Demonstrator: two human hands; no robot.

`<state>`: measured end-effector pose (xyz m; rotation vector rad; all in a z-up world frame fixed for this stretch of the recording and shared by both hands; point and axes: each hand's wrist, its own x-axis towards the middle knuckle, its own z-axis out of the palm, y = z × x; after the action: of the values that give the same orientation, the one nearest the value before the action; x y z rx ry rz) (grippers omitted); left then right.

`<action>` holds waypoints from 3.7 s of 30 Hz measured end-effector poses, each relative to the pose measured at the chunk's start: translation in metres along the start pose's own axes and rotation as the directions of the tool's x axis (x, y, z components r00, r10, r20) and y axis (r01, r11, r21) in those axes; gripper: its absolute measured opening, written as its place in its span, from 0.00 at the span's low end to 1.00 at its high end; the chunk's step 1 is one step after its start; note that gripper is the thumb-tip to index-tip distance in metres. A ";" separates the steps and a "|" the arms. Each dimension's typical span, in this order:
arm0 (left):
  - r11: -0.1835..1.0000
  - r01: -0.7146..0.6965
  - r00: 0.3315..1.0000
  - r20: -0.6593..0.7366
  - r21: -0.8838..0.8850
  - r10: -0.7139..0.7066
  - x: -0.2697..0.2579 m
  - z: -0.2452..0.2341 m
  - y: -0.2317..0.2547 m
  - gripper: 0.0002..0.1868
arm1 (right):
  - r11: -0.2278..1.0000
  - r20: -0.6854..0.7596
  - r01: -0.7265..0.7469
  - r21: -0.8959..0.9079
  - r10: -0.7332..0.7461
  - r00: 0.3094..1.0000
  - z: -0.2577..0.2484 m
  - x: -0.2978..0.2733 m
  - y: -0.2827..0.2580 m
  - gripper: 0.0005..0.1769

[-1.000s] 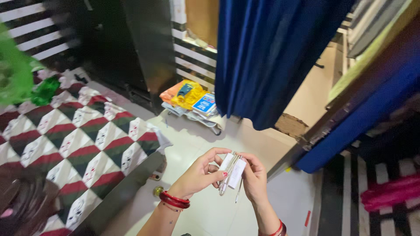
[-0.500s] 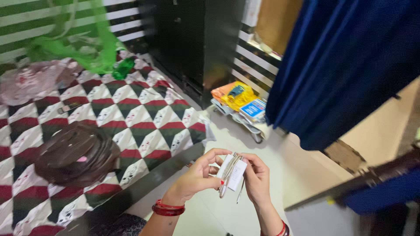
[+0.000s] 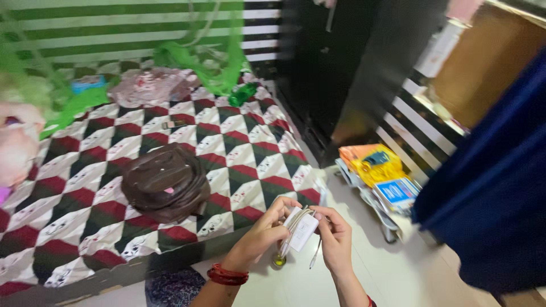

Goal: The person folds a green garment on the bed and places it into a brown backpack. They open the backpack, take small items from the headboard shelf, unplug a charger from the wall socket, wrap its cable, and place it with the packed items.

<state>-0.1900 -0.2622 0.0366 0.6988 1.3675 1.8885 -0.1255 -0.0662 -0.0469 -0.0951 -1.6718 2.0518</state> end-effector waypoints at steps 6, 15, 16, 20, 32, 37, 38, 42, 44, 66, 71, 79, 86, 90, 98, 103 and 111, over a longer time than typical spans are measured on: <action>0.994 -0.105 0.975 -0.195 0.010 0.105 0.019 -0.028 -0.012 0.24 | 1.000 0.162 -0.002 -0.003 0.003 0.987 0.015 0.045 0.034 0.11; 0.996 -0.089 0.925 -0.371 -0.006 0.080 0.012 -0.060 -0.027 0.23 | 0.985 0.354 -0.145 0.098 0.101 0.930 0.055 0.083 0.061 0.12; 0.995 -0.089 0.930 -0.363 -0.050 0.065 0.009 -0.062 -0.028 0.23 | 0.985 0.379 -0.141 0.097 0.095 0.921 0.059 0.084 0.062 0.11; 0.984 -0.162 0.929 -0.348 -0.069 0.129 0.004 -0.072 -0.025 0.25 | 0.987 0.457 -0.124 0.101 0.065 0.887 0.075 0.095 0.063 0.11; 0.989 -0.146 0.909 -0.396 -0.018 0.127 -0.012 -0.098 -0.005 0.38 | 0.988 0.448 -0.139 0.073 0.092 0.889 0.109 0.115 0.083 0.08; 0.988 -0.152 0.962 -0.224 0.030 0.155 -0.020 -0.112 0.017 0.39 | 0.993 0.485 -0.075 0.094 0.020 0.874 0.132 0.122 0.077 0.06; 0.983 -0.161 0.954 -0.240 0.092 0.179 -0.022 -0.115 0.019 0.38 | 0.996 0.490 -0.057 0.070 0.015 0.871 0.137 0.124 0.072 0.07; 0.792 -0.287 0.821 -0.288 0.538 0.493 -0.024 -0.131 0.027 0.38 | 0.989 0.367 0.142 -0.047 -0.115 0.923 0.155 0.126 0.044 0.11; 0.754 -0.293 0.746 -0.353 0.588 0.565 -0.025 -0.139 0.028 0.38 | 0.967 0.407 0.238 -0.091 -0.182 0.895 0.165 0.120 0.030 0.07; 0.691 -0.280 0.554 -0.476 0.666 0.683 -0.083 -0.213 0.045 0.22 | 0.862 0.688 0.397 -0.315 -0.081 0.721 0.279 0.109 0.010 0.08; 0.704 -0.223 0.356 -0.616 0.674 0.703 -0.080 -0.227 0.037 0.16 | 0.791 0.751 0.562 -0.243 -0.214 0.625 0.306 0.111 0.024 0.08; 0.703 -0.302 0.178 -0.687 0.643 0.705 -0.097 -0.242 0.036 0.15 | 0.877 0.731 0.467 -0.112 -0.245 0.637 0.338 0.114 0.032 0.07; 0.648 -0.233 0.024 -0.662 0.725 0.749 -0.105 -0.233 0.039 0.17 | 0.865 0.763 0.501 0.027 -0.341 0.549 0.350 0.111 0.019 0.06; 0.587 -0.135 0.013 -0.591 0.798 0.807 -0.109 -0.222 0.042 0.17 | 0.852 0.764 0.521 -0.060 -0.296 0.573 0.355 0.105 0.019 0.07; 0.621 0.023 0.137 -0.618 0.783 0.774 -0.122 -0.215 0.048 0.17 | 0.896 0.833 0.444 -0.003 -0.244 0.496 0.350 0.117 0.035 0.06; 0.621 -0.096 0.224 -0.591 0.778 0.775 -0.124 -0.217 0.046 0.16 | 0.977 0.885 0.198 -0.077 -0.025 0.465 0.346 0.126 0.045 0.04; 0.733 -0.180 0.254 -0.689 0.656 0.679 -0.117 -0.219 0.044 0.15 | 0.936 0.847 0.350 -0.036 -0.157 0.508 0.338 0.117 0.035 0.14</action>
<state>-0.2939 -0.4902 0.0102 0.1548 2.6452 2.6282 -0.3581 -0.3284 0.0332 1.2079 -2.2386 1.7489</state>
